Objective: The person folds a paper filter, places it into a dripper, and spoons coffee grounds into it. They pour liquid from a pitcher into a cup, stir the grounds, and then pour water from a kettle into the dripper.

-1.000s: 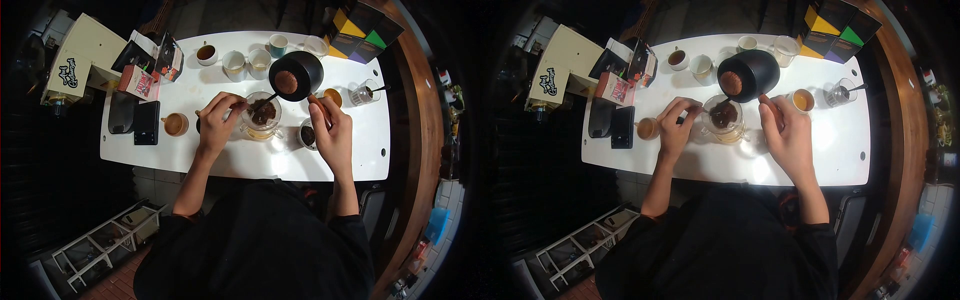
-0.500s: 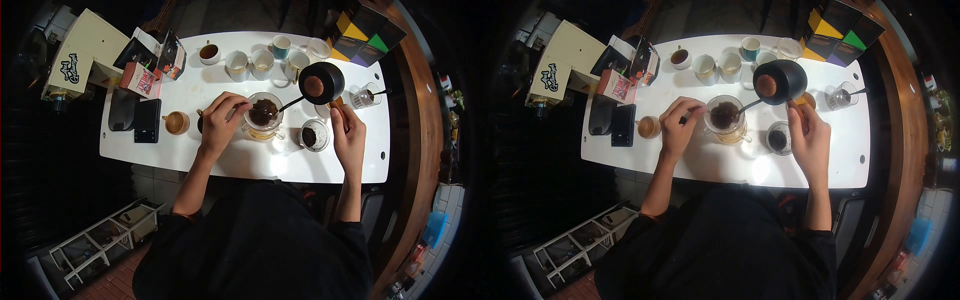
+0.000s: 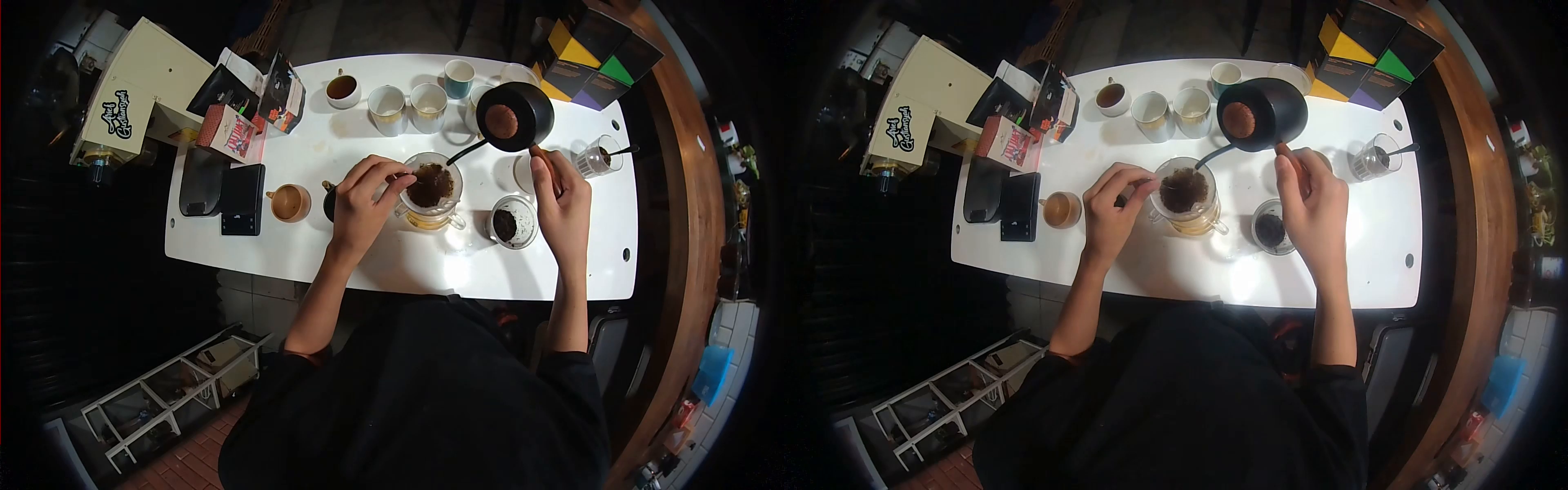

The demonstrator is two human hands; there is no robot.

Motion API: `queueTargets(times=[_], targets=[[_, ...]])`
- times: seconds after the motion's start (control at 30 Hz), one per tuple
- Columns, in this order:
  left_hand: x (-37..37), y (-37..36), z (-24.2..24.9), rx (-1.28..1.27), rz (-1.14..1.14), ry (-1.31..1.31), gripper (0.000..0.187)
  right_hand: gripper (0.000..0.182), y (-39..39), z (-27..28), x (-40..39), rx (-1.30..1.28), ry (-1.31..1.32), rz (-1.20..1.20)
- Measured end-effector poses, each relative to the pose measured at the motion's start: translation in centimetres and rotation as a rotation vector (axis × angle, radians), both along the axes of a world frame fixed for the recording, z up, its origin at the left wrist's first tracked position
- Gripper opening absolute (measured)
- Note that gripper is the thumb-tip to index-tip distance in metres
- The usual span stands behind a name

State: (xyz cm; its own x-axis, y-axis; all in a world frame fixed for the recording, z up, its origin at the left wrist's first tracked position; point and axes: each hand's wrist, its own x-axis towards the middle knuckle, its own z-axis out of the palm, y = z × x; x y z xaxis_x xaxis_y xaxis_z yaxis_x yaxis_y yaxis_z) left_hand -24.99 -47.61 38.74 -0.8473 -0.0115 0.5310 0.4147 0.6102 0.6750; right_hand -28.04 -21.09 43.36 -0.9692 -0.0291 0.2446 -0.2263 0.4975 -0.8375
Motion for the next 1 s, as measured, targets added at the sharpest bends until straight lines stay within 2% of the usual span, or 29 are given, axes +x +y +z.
queueTargets(times=[1.0], targets=[[0.9,-0.9,-0.6,0.055,0.075,-0.086,0.01,0.024,-2.3,0.6,-0.5,0.041,0.149,0.04]])
